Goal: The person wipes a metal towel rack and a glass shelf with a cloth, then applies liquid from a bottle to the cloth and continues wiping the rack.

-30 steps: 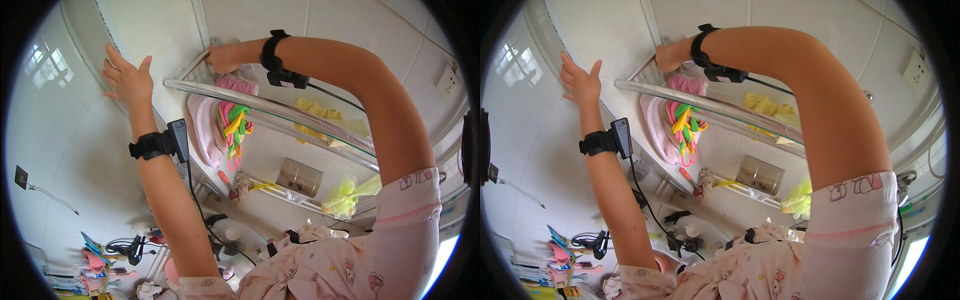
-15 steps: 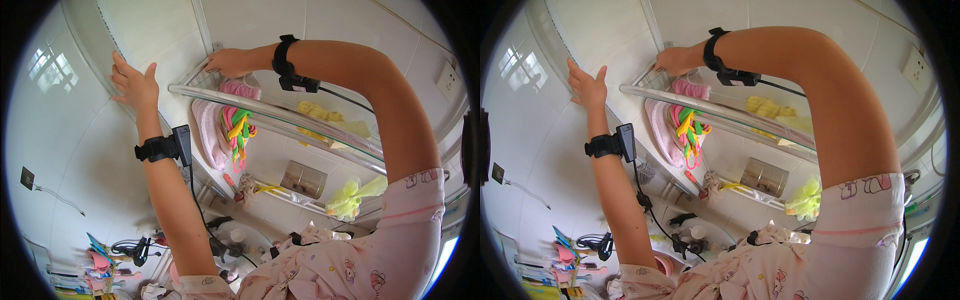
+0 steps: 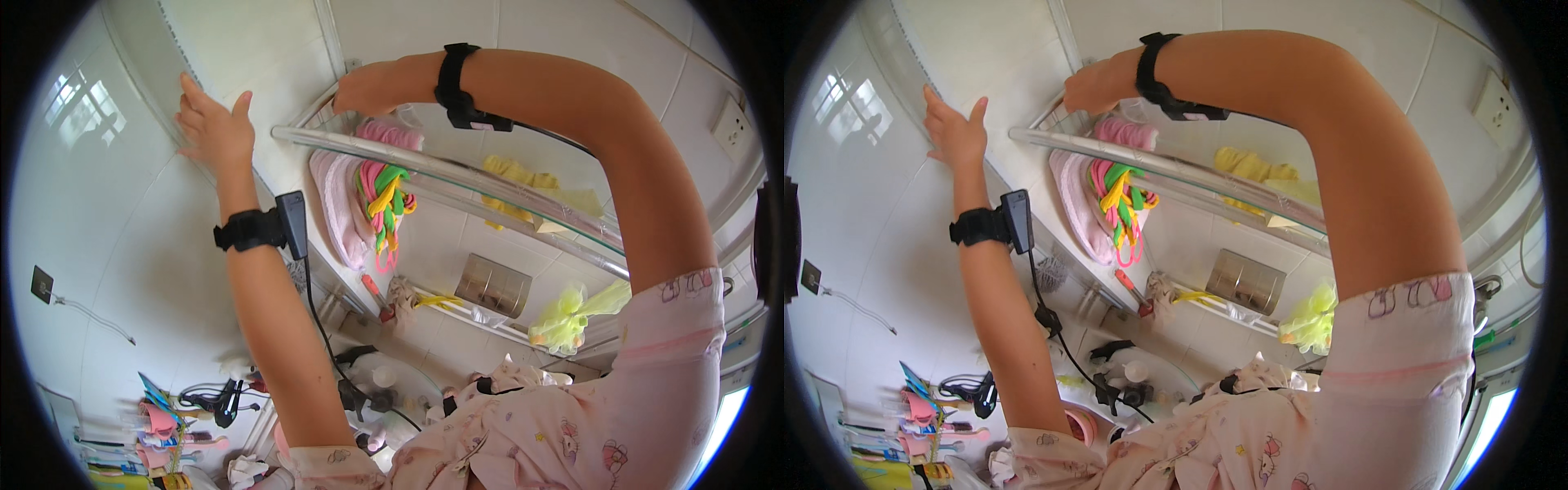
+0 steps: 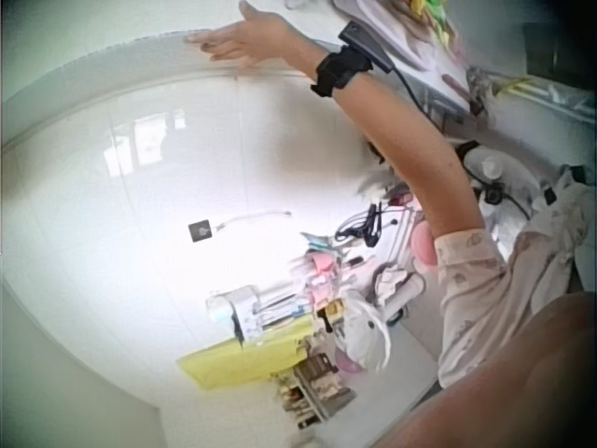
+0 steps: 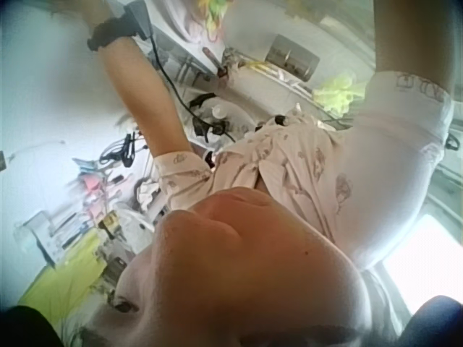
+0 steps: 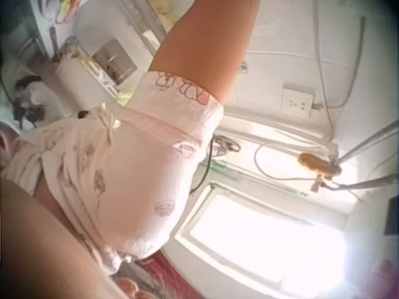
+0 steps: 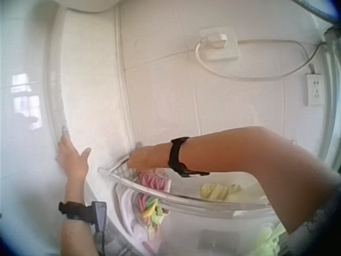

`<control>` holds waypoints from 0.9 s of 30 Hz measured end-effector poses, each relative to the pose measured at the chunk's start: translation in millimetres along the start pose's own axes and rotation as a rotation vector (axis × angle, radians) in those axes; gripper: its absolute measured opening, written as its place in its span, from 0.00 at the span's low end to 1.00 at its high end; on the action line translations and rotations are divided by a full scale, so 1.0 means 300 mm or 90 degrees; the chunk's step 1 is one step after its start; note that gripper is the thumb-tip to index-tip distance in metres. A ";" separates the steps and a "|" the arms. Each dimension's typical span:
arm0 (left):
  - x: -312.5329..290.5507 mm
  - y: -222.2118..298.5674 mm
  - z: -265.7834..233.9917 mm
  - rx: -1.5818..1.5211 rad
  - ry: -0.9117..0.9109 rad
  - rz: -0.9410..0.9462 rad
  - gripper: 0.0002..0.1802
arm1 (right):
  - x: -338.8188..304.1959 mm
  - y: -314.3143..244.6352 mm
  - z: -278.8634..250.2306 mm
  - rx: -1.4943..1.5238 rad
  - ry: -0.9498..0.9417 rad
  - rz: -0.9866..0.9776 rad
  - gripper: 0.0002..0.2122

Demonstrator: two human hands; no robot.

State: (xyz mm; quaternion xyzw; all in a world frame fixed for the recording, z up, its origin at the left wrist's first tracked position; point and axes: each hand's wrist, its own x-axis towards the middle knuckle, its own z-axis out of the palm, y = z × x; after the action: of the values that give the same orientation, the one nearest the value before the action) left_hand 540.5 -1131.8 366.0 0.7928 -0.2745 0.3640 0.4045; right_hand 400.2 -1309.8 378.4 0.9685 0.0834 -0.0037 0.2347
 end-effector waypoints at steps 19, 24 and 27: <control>-0.006 0.010 0.008 -0.031 0.011 -0.016 0.54 | -0.012 0.053 -0.129 0.201 -0.010 0.210 0.19; -0.003 -0.001 0.019 -0.023 -0.003 -0.021 0.55 | 0.116 -0.111 -0.207 0.217 0.180 0.038 0.17; -0.001 -0.006 0.021 -0.014 0.002 -0.015 0.55 | 0.136 -0.187 -0.224 0.188 0.136 0.024 0.16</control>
State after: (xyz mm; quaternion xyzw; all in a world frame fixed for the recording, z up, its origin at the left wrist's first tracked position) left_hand 544.0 -1136.2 362.4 0.7911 -0.2681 0.3575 0.4178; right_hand 429.1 -1223.4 410.9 0.9887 0.0883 0.0917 0.0795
